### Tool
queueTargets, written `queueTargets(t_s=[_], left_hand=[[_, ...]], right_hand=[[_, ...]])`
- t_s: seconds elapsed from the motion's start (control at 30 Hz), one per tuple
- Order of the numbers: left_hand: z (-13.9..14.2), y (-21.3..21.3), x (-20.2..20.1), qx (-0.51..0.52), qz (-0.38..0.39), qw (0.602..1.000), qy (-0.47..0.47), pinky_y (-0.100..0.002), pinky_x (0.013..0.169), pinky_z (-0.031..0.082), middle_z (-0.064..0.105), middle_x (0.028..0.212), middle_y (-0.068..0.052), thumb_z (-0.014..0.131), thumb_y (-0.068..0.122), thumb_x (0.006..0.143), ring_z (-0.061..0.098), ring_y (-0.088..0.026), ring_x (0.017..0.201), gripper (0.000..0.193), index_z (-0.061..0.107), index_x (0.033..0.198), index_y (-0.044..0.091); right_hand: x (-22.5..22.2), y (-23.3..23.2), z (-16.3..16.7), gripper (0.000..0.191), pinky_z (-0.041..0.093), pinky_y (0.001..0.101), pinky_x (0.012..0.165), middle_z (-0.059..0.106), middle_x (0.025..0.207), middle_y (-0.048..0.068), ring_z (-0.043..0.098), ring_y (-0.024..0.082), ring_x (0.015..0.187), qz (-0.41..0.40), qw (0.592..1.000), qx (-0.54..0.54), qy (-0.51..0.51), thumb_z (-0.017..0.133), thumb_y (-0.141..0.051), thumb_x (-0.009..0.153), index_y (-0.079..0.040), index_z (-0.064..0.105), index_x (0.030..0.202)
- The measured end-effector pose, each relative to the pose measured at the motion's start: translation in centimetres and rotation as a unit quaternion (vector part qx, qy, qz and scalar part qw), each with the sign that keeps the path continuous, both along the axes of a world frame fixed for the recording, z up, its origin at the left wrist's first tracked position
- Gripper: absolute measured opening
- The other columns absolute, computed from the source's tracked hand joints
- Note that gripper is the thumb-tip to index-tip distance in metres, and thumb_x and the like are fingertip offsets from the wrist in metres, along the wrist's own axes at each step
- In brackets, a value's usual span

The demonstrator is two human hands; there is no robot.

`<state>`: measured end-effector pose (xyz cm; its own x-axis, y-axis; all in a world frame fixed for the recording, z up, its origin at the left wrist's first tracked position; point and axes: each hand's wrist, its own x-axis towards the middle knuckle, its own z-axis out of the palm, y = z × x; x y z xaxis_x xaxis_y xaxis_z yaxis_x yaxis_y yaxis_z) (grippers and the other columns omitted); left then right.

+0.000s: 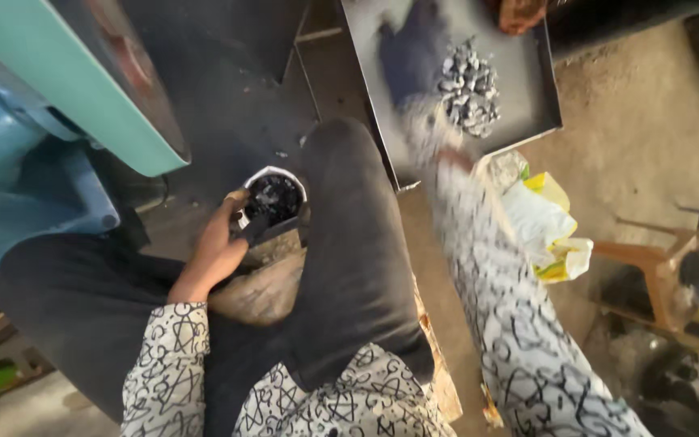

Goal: The person sits on the floor holding a container of small metal pieces on their lap. They pick up one piece at a time, hold it against a running belt sander to grind it, producing sparks, then place the ground piece onto a metal tray beside them.

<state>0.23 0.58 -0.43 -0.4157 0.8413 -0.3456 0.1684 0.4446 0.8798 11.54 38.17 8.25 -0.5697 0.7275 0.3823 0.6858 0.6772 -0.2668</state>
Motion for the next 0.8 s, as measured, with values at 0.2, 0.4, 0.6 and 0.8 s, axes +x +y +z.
queueTargets(t_s=[0.2, 0.4, 0.6, 0.8], left_hand=[[-2.0, -0.5, 0.2, -0.054, -0.058, 0.996, 0.046, -0.043, 0.104, 0.046, 0.065, 0.133, -0.02, 0.064, 0.001, 0.082, 0.061, -0.036, 0.125, 0.067, 0.051, 0.147, 0.009], [-1.9, 0.5, 0.3, 0.159, 0.067, 0.981, -0.088, -0.036, 0.108, 0.051, 0.072, 0.13, -0.012, 0.054, -0.001, 0.097, 0.067, -0.025, 0.124, 0.044, 0.066, 0.139, 0.006], [-1.0, -0.1, -0.5, 0.172, 0.407, 0.824, -0.354, -0.029, 0.079, 0.062, 0.073, 0.112, -0.008, 0.064, 0.015, 0.105, 0.073, -0.017, 0.096, 0.02, 0.067, 0.124, 0.009], [1.4, -2.1, -1.1, 0.157, 0.408, 0.801, -0.409, -0.027, 0.058, 0.054, 0.076, 0.104, -0.01, 0.06, 0.015, 0.1, 0.072, -0.016, 0.08, 0.023, 0.066, 0.121, 0.009]], right_hand=[[2.6, 3.0, -1.8, 0.039, 0.055, 0.0466, 0.08, 0.073, 0.1, 0.019, 0.07, 0.038, 0.094, -0.012, 0.998, 0.015, -0.058, 0.072, -0.029, 0.088, -0.008, 0.064, 0.119], [-1.5, -10.1, -1.3, 0.047, 0.055, 0.0479, 0.08, 0.073, 0.1, 0.018, 0.07, 0.038, 0.094, 0.061, 0.985, -0.145, 0.075, 0.074, -0.03, 0.084, -0.009, 0.062, 0.124], [-3.1, -25.9, -2.8, 0.054, 0.054, 0.049, 0.081, 0.075, 0.1, 0.017, 0.071, 0.038, 0.095, 0.176, 0.903, -0.372, -0.127, 0.074, -0.03, 0.082, -0.012, 0.06, 0.131], [-2.2, -25.5, -6.1, 0.023, 0.052, 0.0346, 0.082, 0.067, 0.103, 0.002, 0.061, 0.017, 0.093, 0.237, 0.394, -0.859, 0.226, 0.066, -0.023, 0.109, -0.01, 0.06, 0.127]])
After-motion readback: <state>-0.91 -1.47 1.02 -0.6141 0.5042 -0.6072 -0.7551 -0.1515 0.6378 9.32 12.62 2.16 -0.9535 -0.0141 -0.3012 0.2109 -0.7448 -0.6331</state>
